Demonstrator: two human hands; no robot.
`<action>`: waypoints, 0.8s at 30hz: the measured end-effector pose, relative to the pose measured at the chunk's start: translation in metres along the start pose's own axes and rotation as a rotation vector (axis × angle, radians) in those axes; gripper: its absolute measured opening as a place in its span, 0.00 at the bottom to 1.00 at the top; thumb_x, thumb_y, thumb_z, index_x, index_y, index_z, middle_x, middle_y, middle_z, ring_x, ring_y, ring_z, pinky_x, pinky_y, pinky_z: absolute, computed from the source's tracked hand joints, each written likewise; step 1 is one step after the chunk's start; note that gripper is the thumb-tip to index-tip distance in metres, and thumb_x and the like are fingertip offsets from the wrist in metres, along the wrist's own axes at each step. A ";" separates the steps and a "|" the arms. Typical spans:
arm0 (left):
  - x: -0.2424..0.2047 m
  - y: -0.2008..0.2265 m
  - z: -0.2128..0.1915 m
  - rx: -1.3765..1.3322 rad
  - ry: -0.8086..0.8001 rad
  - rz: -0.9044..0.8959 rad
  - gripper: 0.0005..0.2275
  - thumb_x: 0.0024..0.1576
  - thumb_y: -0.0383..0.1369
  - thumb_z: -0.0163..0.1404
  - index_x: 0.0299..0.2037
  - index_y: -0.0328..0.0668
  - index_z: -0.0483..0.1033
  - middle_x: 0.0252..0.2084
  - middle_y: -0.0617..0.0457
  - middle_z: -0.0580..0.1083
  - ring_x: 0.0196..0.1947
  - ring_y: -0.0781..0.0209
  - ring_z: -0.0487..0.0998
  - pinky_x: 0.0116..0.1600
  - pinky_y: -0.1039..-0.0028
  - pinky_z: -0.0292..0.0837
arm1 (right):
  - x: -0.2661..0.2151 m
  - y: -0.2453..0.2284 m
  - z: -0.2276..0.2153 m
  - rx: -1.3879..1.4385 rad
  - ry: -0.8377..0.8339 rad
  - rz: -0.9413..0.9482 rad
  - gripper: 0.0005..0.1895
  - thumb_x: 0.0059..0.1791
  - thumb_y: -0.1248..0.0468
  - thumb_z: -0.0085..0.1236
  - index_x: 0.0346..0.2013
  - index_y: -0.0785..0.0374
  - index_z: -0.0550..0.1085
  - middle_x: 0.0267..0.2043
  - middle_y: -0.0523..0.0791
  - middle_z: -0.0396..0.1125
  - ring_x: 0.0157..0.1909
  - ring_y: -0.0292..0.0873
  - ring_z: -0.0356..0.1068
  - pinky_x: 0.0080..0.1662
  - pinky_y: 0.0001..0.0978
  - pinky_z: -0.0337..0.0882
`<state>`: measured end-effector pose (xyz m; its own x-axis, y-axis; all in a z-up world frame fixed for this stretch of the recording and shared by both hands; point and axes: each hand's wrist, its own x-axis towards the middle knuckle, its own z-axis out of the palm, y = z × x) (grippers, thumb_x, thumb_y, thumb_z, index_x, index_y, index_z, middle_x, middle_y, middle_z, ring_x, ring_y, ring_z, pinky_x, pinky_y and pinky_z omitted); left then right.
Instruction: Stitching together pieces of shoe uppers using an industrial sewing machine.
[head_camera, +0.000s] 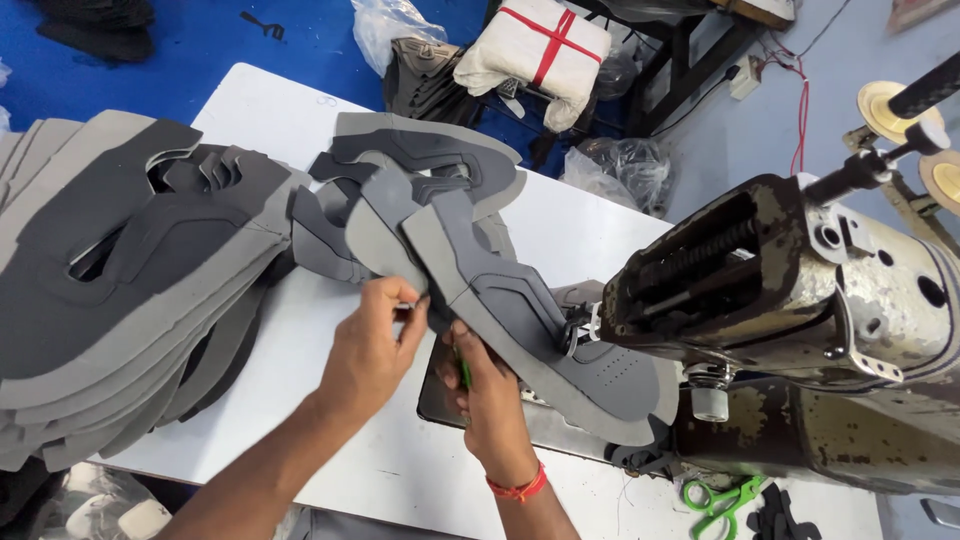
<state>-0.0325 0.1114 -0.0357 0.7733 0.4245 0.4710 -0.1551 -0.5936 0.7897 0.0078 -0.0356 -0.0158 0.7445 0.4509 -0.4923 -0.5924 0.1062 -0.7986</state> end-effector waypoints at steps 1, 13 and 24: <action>0.002 -0.005 0.000 -0.033 0.051 0.013 0.13 0.59 0.25 0.56 0.48 0.35 0.64 0.38 0.45 0.76 0.34 0.51 0.84 0.35 0.65 0.79 | -0.001 0.000 0.000 -0.086 0.033 -0.040 0.17 0.53 0.49 0.52 0.38 0.61 0.73 0.20 0.39 0.60 0.18 0.30 0.48 0.21 0.23 0.46; 0.102 0.033 -0.003 0.256 0.171 0.240 0.12 0.66 0.24 0.45 0.59 0.35 0.71 0.59 0.41 0.73 0.62 0.42 0.74 0.65 0.58 0.71 | -0.061 0.063 -0.090 -0.497 0.193 -0.752 0.28 0.48 0.68 0.62 0.62 0.66 0.67 0.27 0.43 0.72 0.27 0.32 0.69 0.29 0.22 0.63; 0.068 0.078 0.022 -0.120 -0.899 -0.278 0.26 0.49 0.49 0.58 0.58 0.50 0.76 0.50 0.51 0.81 0.47 0.57 0.83 0.53 0.69 0.75 | -0.050 -0.016 -0.107 -0.157 0.531 -0.534 0.20 0.52 0.65 0.57 0.59 0.67 0.72 0.25 0.41 0.65 0.22 0.28 0.56 0.24 0.21 0.54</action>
<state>0.0216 0.0794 0.0490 0.9680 -0.1752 -0.1795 0.0820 -0.4554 0.8865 0.0127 -0.1546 -0.0155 0.9888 -0.1160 -0.0944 -0.0897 0.0447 -0.9950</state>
